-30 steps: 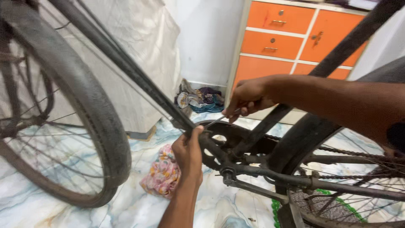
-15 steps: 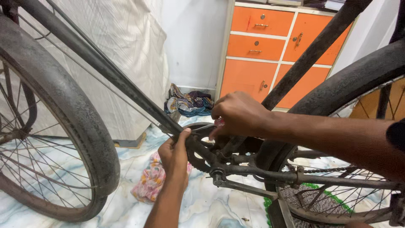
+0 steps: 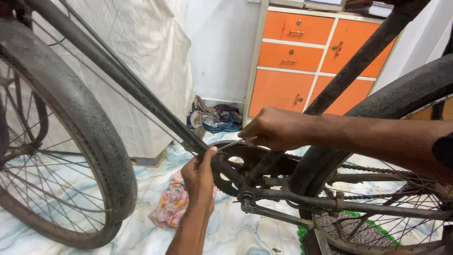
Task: The person kneels on the floor beside a bicycle and repairs its chain. They use a screwdriver on the chain guard, manipulate the chain links by hand, use pliers, and then work near the rear rack and fender area with a tool.
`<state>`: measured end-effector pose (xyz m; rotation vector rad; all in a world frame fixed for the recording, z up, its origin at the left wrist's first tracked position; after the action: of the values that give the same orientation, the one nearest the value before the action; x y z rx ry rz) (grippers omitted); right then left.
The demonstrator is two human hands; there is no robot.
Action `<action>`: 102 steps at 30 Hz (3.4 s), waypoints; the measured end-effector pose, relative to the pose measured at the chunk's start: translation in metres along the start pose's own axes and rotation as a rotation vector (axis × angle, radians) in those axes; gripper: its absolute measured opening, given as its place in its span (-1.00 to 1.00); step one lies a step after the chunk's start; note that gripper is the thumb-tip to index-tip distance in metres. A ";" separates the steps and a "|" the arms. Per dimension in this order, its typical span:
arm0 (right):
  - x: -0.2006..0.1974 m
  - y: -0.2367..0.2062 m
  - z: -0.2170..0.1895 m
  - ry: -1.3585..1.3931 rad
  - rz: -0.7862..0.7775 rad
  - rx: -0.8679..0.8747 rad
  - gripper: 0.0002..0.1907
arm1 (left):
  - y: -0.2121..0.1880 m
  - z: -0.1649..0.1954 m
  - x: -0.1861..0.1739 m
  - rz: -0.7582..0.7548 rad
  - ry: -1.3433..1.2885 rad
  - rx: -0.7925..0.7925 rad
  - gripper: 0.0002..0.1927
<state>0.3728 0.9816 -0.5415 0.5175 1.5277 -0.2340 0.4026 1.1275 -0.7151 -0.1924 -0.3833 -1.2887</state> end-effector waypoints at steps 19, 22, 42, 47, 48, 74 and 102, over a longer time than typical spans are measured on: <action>-0.007 0.024 -0.040 -0.421 0.049 0.015 -0.65 | 0.000 0.002 0.003 -0.069 -0.021 -0.003 -0.71; 0.009 0.030 -0.033 -0.424 -0.079 0.064 -0.69 | 0.004 -0.001 0.003 -0.085 -0.102 -0.003 -0.73; -0.011 0.027 0.008 -0.091 -0.004 0.568 -0.71 | 0.002 0.000 -0.003 -0.073 0.037 -0.006 -0.71; -0.016 0.021 -0.008 -0.126 0.093 0.506 -0.71 | 0.003 0.002 -0.003 -0.067 0.031 0.018 -0.71; -0.015 0.019 -0.008 -0.106 0.106 0.515 -0.71 | 0.004 0.002 -0.003 -0.071 0.037 0.015 -0.71; -0.012 0.049 0.004 -0.075 -0.123 0.357 -0.60 | 0.004 -0.001 -0.006 -0.071 -0.009 0.037 -0.70; 0.015 0.032 0.054 0.145 -0.260 0.667 -0.60 | 0.017 -0.006 -0.012 -0.108 0.004 -0.015 -0.71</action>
<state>0.4362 0.9869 -0.5528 0.8704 1.6438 -0.9437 0.4167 1.1407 -0.7238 -0.1836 -0.3847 -1.3985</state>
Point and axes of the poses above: each hand's wrist, its own y-axis towards the middle knuckle, its own x-axis out of the palm, z = x × y, the point moved 8 cm from there along y, towards the middle knuckle, and after that the axes turned 7 degrees about y, right-handed, at the moved point
